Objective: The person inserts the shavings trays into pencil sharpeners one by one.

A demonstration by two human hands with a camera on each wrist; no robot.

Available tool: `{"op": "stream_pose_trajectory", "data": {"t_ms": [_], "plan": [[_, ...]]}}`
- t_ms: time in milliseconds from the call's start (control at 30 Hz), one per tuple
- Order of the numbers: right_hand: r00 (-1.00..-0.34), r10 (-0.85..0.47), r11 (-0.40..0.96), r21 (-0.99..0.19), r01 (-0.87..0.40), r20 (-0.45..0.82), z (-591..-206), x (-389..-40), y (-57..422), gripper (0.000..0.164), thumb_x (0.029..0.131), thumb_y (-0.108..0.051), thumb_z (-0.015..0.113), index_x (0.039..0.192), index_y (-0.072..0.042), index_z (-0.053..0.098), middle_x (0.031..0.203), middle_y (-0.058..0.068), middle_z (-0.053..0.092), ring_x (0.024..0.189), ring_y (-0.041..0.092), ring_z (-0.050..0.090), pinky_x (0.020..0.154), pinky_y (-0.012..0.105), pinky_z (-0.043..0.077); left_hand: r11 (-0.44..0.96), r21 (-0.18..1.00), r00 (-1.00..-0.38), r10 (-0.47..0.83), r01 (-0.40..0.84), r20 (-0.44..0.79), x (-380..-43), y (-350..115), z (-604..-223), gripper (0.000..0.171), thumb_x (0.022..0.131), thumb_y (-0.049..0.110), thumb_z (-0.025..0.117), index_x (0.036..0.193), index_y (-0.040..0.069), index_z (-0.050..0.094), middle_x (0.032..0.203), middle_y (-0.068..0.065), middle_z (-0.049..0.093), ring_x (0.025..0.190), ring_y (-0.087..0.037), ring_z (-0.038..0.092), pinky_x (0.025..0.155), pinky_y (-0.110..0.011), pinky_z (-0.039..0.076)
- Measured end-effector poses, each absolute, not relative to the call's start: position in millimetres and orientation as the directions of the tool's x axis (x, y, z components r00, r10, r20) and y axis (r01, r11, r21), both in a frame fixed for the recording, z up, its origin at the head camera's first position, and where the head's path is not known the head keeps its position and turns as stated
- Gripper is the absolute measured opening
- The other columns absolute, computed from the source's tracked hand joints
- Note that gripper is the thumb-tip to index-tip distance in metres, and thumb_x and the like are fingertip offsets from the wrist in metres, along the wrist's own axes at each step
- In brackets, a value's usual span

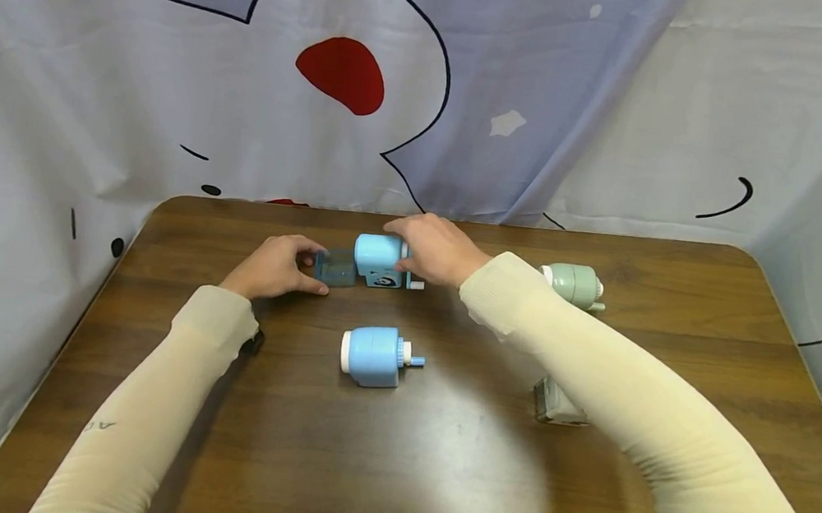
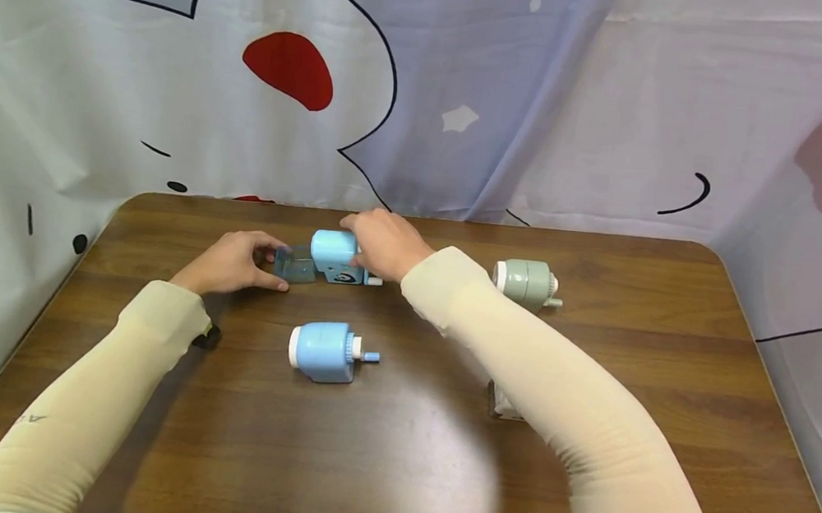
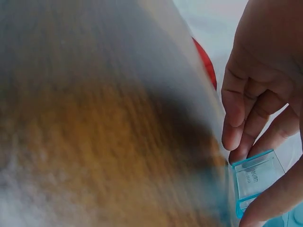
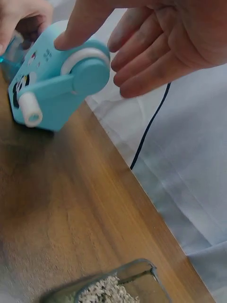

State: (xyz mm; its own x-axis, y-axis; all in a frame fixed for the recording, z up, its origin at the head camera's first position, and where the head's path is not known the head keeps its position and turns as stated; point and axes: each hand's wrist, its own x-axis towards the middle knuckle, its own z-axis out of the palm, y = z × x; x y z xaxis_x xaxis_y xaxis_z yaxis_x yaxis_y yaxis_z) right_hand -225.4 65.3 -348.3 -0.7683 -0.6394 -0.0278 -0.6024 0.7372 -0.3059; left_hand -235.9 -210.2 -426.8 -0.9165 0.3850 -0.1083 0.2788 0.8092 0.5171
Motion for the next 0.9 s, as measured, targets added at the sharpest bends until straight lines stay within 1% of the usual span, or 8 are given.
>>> {"op": "stream_pose_trajectory", "data": {"t_ms": [133,267,467,700,900], "plan": [[-0.760,-0.649,0.727,-0.309,-0.613,-0.019,-352.0,-224.9,65.3,0.052,0.080,-0.017,0.075,0.127,-0.006,0.057,0.116,0.005,0.064,0.094,0.016,0.059,0.083,0.031,0.047,0.799,0.520,-0.909,0.406,0.303,-0.095,-236.9,-211.3,-429.0,0.066,0.066,0.036,0.084,0.120,0.005,0.061,0.108,-0.010,0.060,0.096,-0.023,0.054,0.084,-0.041,0.046],[-0.757,-0.654,0.724,-0.293,-0.624,-0.004,-354.2,-225.0,63.5,0.047,0.080,-0.018,0.075,0.124,-0.006,0.060,0.111,0.005,0.065,0.091,0.016,0.060,0.082,0.032,0.048,0.792,0.523,-0.903,0.420,0.315,-0.092,-237.4,-211.6,-430.3,0.066,0.067,0.037,0.083,0.121,0.005,0.060,0.111,-0.010,0.059,0.098,-0.024,0.054,0.085,-0.040,0.046],[-0.755,-0.656,0.722,-0.273,-0.635,0.020,-355.9,-225.7,58.9,0.041,0.081,-0.021,0.074,0.117,-0.004,0.064,0.102,0.006,0.068,0.083,0.016,0.061,0.078,0.031,0.049,0.784,0.530,-0.898,0.432,0.324,-0.089,-235.2,-209.1,-428.4,0.065,0.068,0.035,0.083,0.120,0.005,0.060,0.112,-0.010,0.059,0.098,-0.024,0.054,0.086,-0.041,0.046],[-0.774,-0.633,0.742,-0.272,-0.614,0.022,-358.5,-226.6,57.5,0.040,0.080,-0.022,0.075,0.115,-0.006,0.065,0.100,0.005,0.068,0.082,0.015,0.061,0.077,0.030,0.049,0.770,0.522,-0.890,0.453,0.366,-0.045,-236.7,-205.8,-430.2,0.062,0.067,0.035,0.084,0.117,0.006,0.062,0.107,-0.007,0.060,0.094,-0.022,0.054,0.083,-0.039,0.046],[-0.778,-0.628,0.747,-0.263,-0.611,0.021,-358.4,-225.9,57.3,0.040,0.081,-0.023,0.074,0.116,-0.006,0.065,0.101,0.005,0.068,0.083,0.015,0.061,0.077,0.030,0.049,0.767,0.524,-0.889,0.456,0.370,-0.039,-237.1,-203.3,-431.5,0.063,0.067,0.036,0.083,0.117,0.006,0.063,0.105,-0.007,0.060,0.094,-0.021,0.054,0.082,-0.039,0.046]]}}
